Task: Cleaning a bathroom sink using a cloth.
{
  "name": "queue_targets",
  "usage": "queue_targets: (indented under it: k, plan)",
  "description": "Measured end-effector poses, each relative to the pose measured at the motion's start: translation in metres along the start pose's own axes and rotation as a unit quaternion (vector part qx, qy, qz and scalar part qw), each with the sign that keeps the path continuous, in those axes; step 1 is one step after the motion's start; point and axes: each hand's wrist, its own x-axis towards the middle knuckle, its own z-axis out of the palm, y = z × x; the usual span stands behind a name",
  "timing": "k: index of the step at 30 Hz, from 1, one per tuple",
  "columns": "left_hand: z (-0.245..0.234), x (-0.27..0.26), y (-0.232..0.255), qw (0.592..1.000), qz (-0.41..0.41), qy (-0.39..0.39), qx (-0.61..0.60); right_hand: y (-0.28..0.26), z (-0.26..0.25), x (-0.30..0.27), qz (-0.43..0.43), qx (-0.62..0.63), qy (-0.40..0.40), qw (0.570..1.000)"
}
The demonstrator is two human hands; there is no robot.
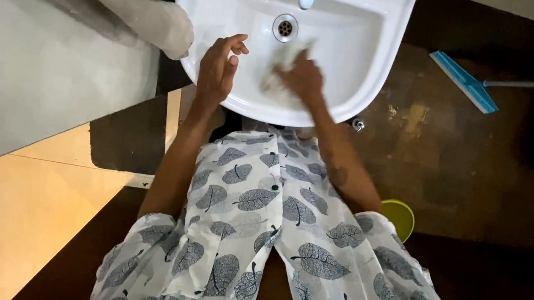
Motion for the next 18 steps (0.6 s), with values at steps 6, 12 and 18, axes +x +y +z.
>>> queue_targets:
  k: [6, 12, 18]
  plan:
    - [-0.004, -0.001, -0.003, 0.999, 0.023, 0.005, -0.038, -0.053, 0.037, -0.006, -0.228, 0.165, -0.188, 0.941]
    - [0.003, -0.009, -0.018, 1.000, -0.010, -0.009, -0.012, 0.010, 0.011, -0.002, -0.276, 0.044, -0.216, 0.935]
    - [-0.008, -0.002, 0.007, 0.999, -0.030, -0.004, -0.029, 0.058, -0.087, -0.028, -0.014, -0.159, -0.189, 0.969]
